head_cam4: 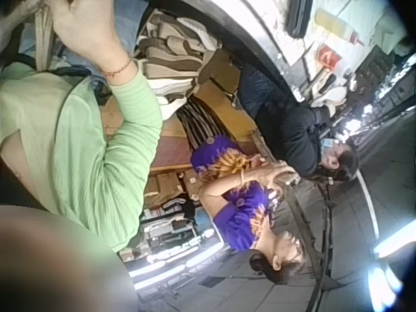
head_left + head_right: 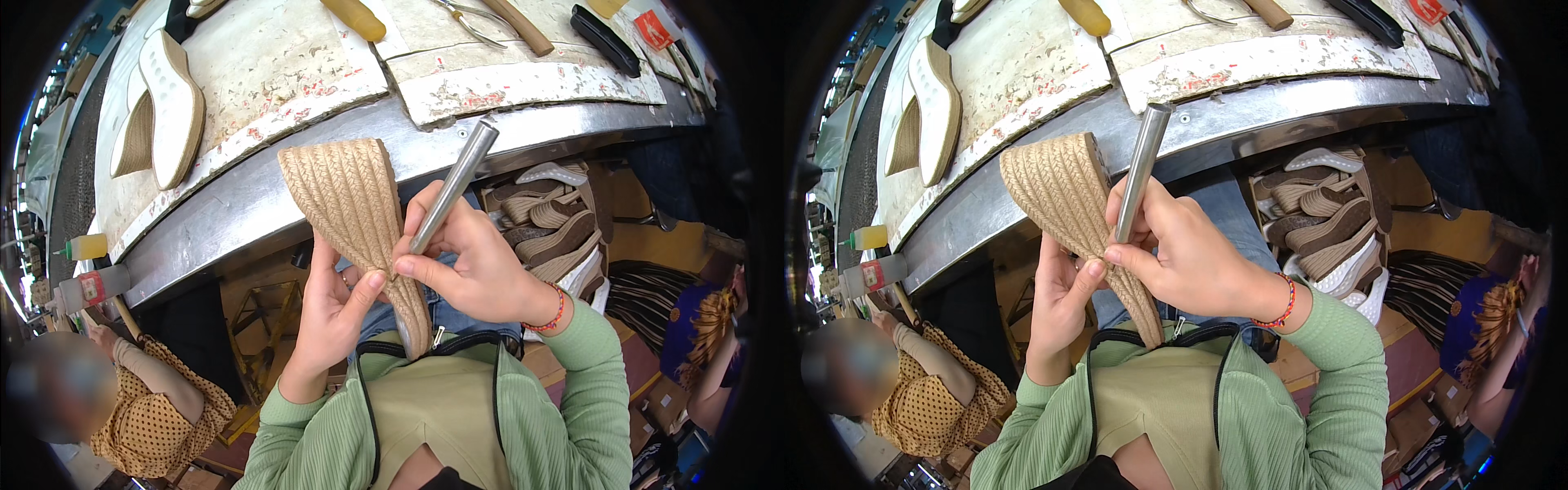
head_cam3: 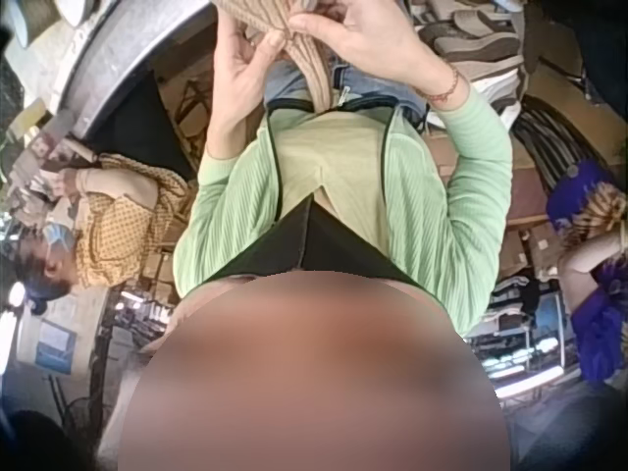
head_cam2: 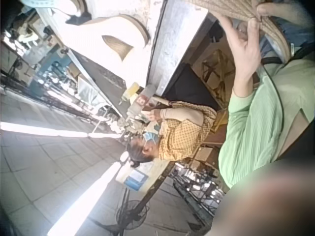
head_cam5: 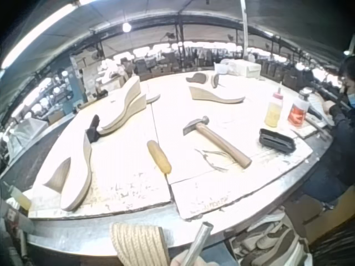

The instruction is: The person uses a metal awl to repeatedly puncture and stitch the woven sole of a wedge shoe. They hold the shoe with one hand and manipulate the awl with the other, working along the edge of the sole. The person occasionally switches to pliers to pull or adjust the stitching material.

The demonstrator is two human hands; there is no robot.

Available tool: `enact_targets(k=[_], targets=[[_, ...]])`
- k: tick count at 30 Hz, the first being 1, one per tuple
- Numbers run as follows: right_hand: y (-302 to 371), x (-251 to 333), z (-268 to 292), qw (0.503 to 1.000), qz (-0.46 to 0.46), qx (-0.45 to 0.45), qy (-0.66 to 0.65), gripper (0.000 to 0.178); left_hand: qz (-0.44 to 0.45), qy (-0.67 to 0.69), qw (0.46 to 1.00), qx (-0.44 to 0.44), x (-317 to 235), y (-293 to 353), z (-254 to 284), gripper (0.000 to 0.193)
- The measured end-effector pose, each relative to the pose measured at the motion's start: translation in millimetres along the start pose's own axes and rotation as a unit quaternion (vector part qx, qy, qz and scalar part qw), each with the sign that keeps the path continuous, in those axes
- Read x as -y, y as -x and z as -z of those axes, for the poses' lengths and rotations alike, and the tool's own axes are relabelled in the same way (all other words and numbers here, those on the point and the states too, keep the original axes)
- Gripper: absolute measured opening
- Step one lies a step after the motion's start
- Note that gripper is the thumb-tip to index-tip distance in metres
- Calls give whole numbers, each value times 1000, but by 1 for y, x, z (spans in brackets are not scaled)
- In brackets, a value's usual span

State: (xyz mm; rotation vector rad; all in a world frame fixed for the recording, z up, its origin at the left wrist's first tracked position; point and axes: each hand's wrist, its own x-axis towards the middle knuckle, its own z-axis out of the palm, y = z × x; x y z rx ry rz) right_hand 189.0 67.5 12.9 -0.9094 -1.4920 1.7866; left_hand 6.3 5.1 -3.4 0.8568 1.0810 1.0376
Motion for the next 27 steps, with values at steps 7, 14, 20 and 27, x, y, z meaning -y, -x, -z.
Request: enact_targets(k=[7,14,20,27], targets=[[13,-4,-8,921,292,17,258,20,-17,4,1000,-8,1,-1,0,76],[36,-17,-16,876,342,-44,337,19,-28,22,999,-31,2,0,-5,79],[45,-26,-20,955,223,-131,144,22,-30,0,999,-28,0,-1,-5,80],[40,-28,-22,955,230,-123,139,22,10,34,999,-22,-4,1,-1,84]])
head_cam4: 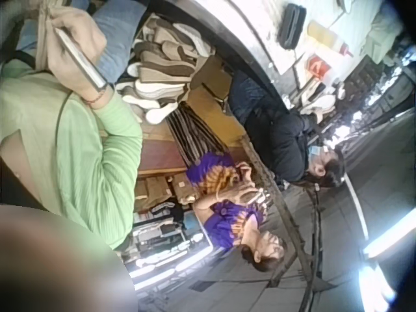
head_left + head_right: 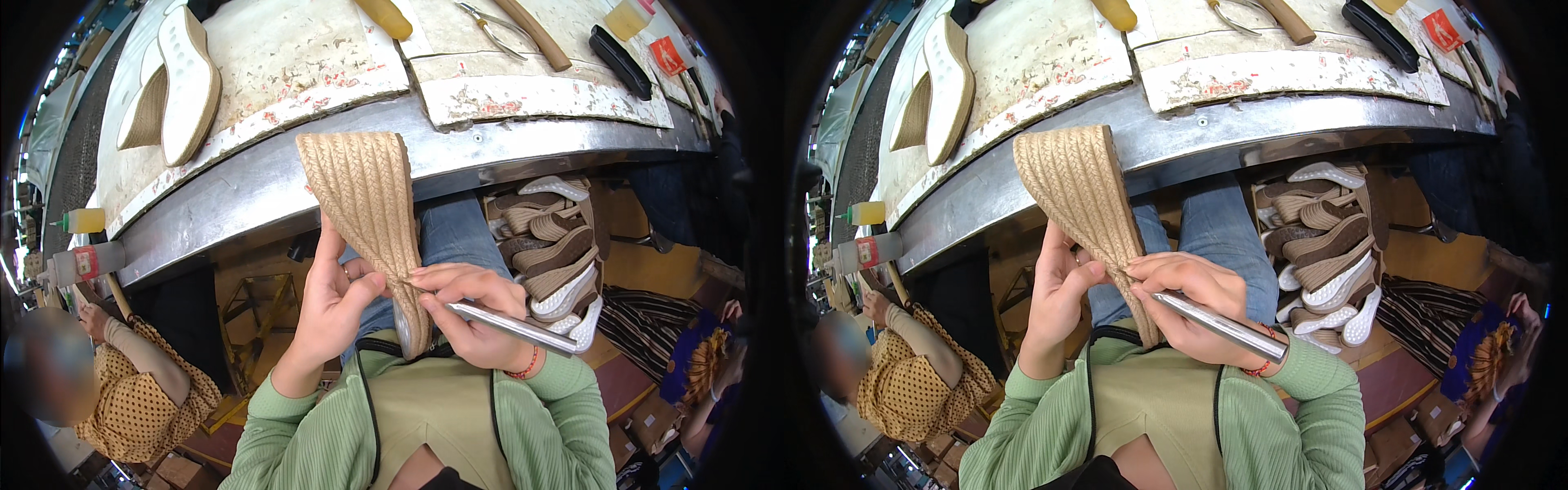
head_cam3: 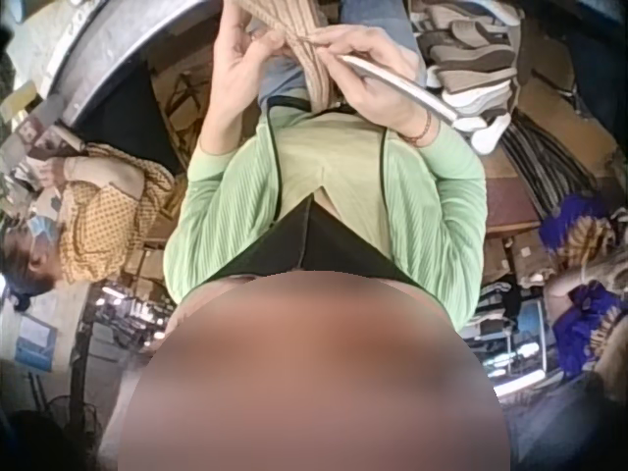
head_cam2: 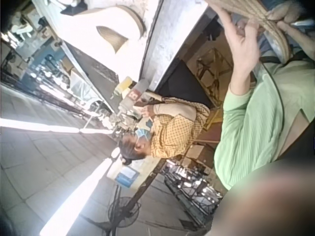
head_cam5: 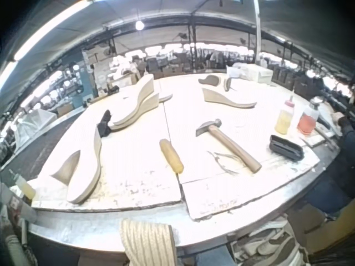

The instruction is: The person uses a metal awl to repeatedly puncture and stitch the woven sole of a wedge shoe. They hold the shoe with one hand and manipulate the awl with the other, working along the edge of the sole. The person occasionally switches to pliers to pull or adjust the stitching material.

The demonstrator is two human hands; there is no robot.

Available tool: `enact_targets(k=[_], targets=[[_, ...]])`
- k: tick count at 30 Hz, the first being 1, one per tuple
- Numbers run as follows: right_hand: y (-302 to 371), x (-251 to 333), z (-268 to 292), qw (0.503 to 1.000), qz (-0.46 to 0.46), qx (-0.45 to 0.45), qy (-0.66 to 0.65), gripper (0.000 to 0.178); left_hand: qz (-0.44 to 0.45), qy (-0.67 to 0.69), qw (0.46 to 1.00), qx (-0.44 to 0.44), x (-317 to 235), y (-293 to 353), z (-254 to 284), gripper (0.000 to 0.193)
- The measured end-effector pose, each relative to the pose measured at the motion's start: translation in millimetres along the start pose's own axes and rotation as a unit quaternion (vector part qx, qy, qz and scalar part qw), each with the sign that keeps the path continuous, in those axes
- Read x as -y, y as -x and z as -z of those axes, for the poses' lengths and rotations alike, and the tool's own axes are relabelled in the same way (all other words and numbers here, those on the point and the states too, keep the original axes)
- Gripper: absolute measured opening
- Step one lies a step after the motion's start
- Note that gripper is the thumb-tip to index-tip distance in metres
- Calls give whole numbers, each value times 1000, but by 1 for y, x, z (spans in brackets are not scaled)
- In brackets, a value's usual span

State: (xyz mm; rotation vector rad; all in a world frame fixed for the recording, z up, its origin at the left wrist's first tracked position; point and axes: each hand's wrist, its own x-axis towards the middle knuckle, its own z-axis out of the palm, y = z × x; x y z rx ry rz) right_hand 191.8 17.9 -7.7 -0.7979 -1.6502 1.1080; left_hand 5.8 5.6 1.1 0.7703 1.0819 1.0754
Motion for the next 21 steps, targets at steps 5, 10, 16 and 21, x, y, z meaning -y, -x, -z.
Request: enact_targets(k=[5,10,16,21], targets=[[-3,2,0,1000,1,2,20,22,-7,6,1000,-3,1,0,-2,86],[-6,5,-1,999,-19,17,30,22,1,-18,1000,13,-1,0,2,86],[-4,6,0,998,-62,17,2,21,-14,-13,999,27,0,0,4,85],[1,-2,-7,989,-85,-64,-106,15,-10,-6,1000,25,0,0,3,86]])
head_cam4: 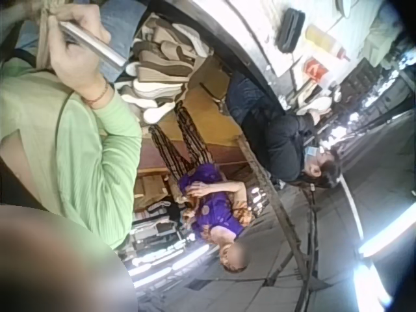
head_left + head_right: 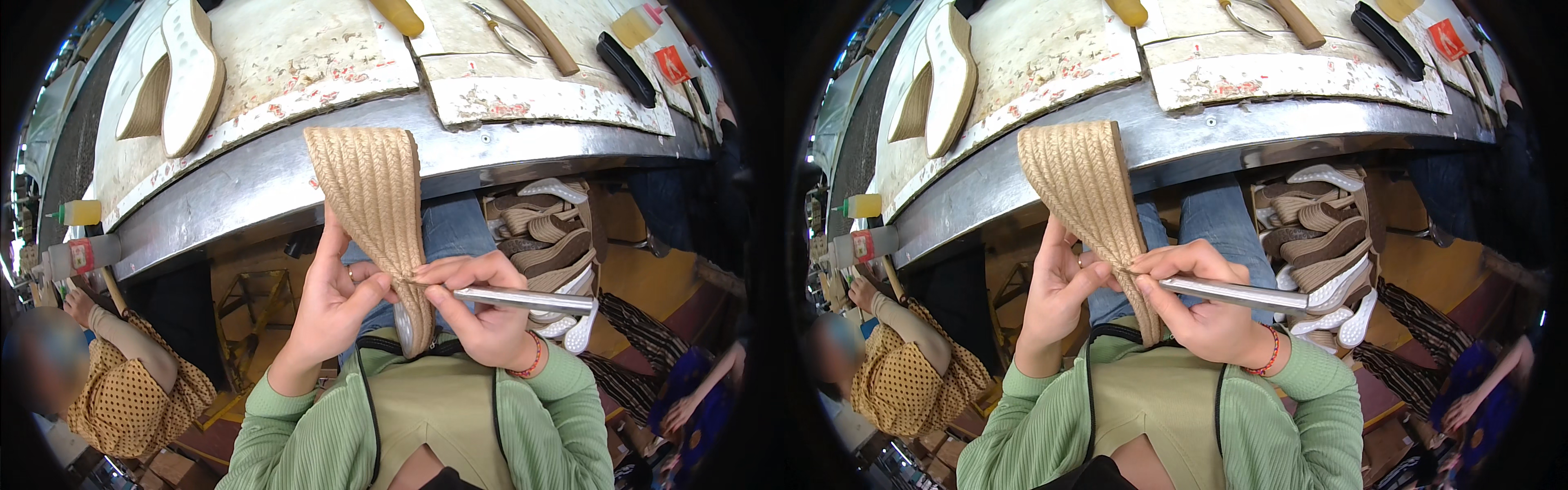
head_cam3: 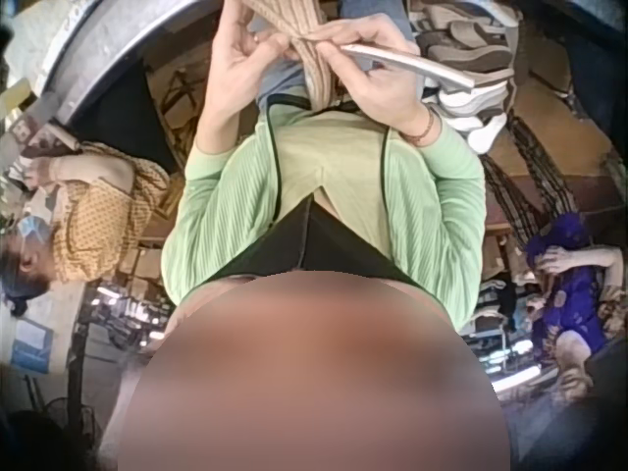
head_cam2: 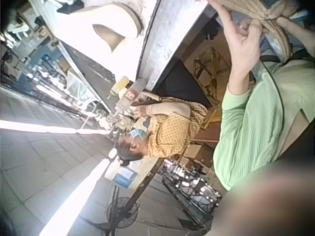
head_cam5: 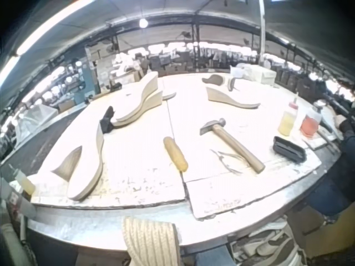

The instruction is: The person uses a metal awl to repeatedly puncture and stitch the woven sole of a wedge shoe. They hold the shoe with one hand and manipulate the awl with the other, working along the edge of the sole. The person occasionally switches to pliers to pull or adjust the stitching material.

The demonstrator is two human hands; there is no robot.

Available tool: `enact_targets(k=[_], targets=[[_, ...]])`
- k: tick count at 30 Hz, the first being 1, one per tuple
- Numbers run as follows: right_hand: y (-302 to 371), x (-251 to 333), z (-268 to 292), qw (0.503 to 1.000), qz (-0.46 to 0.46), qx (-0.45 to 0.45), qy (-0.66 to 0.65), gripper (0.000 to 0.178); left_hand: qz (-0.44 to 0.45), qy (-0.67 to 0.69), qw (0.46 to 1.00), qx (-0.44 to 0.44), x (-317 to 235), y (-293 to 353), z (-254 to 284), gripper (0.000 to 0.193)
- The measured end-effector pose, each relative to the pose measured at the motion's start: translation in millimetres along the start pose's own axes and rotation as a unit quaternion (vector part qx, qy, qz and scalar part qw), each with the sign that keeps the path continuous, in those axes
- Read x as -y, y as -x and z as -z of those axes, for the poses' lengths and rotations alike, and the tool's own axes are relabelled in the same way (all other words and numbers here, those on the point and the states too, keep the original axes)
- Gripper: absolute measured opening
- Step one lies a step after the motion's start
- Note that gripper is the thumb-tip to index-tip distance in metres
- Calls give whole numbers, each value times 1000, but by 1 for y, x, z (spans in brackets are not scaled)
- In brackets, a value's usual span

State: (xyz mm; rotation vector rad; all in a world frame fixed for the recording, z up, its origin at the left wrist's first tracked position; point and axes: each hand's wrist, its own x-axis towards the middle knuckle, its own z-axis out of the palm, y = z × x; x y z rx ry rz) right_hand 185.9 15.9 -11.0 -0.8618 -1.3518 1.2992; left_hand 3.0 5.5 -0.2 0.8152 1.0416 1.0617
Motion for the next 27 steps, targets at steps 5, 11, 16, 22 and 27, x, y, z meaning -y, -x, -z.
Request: enact_targets(k=[5,11,16,22,27], targets=[[1,3,-1,999,-29,-7,28,16,0,1,1000,-4,1,0,-1,86],[-5,14,4,992,-35,62,100,21,-5,-5,1000,-10,1,-1,-1,86],[-7,12,5,990,4,75,121,20,3,-7,1000,-11,-1,0,-3,84],[-7,13,4,991,-33,60,115,21,16,-3,1000,-25,-2,-2,-3,79],[-12,12,1,988,-18,59,141,30,9,0,1000,-21,-3,-1,-5,77]])
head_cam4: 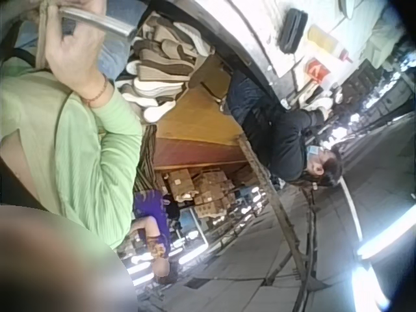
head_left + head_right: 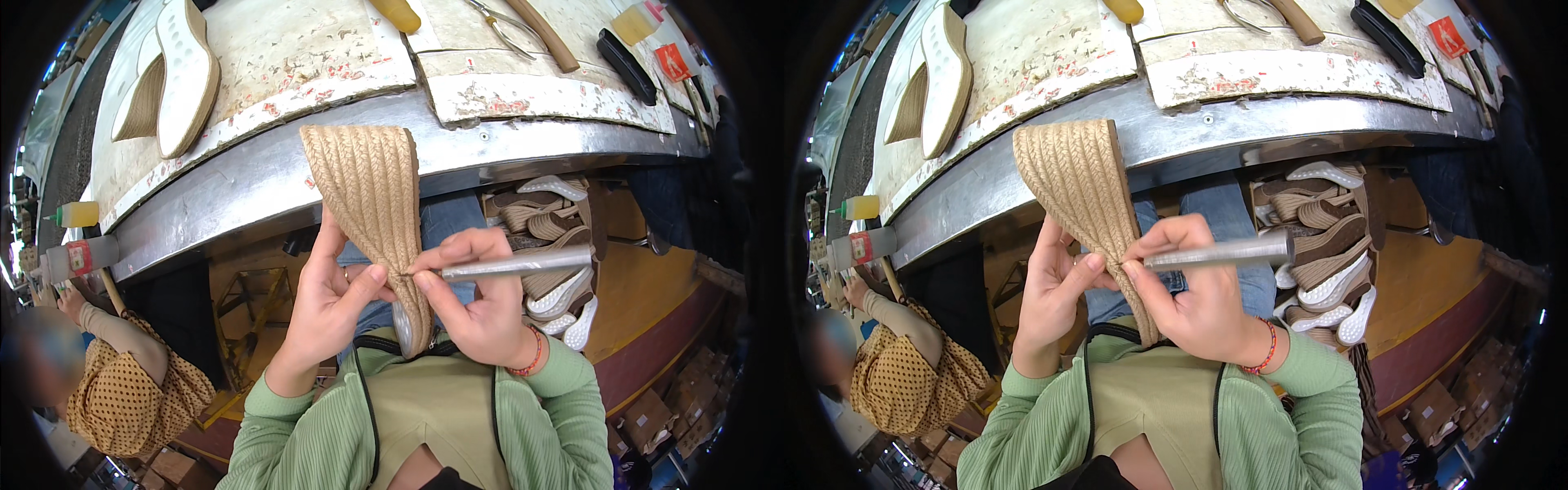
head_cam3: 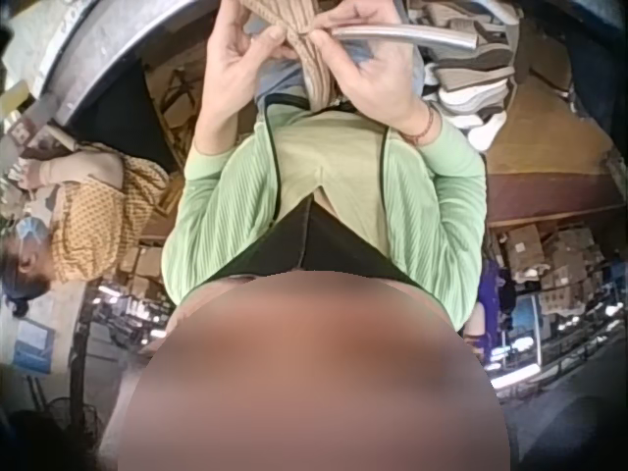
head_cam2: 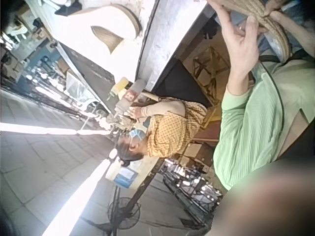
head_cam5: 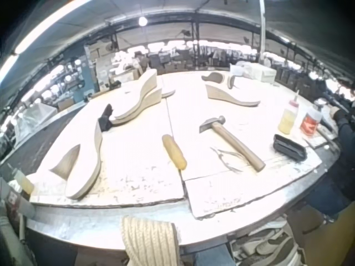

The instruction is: The person uses a metal awl to repeatedly puncture and stitch the woven sole of a wedge shoe. They hold the shoe with one hand and manipulate the awl with the other, working along the edge of the sole. The person occasionally switches to pliers to pull or adjust the stitching material.

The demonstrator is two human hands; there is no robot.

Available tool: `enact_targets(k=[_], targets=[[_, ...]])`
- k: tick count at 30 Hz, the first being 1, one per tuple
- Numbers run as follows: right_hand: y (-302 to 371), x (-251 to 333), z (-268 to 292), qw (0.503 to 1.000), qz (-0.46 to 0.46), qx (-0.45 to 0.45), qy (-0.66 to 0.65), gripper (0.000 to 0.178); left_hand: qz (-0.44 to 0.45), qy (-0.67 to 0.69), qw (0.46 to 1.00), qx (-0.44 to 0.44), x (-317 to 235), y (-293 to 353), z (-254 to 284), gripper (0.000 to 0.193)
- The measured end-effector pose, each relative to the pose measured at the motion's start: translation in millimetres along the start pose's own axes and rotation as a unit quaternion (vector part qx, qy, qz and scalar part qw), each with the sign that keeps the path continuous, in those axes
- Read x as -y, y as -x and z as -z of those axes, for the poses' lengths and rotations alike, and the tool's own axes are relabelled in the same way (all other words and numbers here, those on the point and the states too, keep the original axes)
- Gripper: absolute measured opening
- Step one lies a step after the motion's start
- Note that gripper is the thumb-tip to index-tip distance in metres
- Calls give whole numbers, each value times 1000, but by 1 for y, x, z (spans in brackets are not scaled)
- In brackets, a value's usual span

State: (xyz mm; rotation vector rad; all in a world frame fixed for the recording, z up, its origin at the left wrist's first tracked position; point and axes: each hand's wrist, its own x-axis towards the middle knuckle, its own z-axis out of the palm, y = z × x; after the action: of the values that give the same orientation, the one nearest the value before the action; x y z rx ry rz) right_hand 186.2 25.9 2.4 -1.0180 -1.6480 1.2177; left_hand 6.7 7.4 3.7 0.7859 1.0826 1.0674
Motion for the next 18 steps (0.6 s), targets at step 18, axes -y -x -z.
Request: enact_targets(k=[18], targets=[[-4,-10,6,947,-123,-35,-296,30,-8,-5,1000,10,3,0,3,81]])
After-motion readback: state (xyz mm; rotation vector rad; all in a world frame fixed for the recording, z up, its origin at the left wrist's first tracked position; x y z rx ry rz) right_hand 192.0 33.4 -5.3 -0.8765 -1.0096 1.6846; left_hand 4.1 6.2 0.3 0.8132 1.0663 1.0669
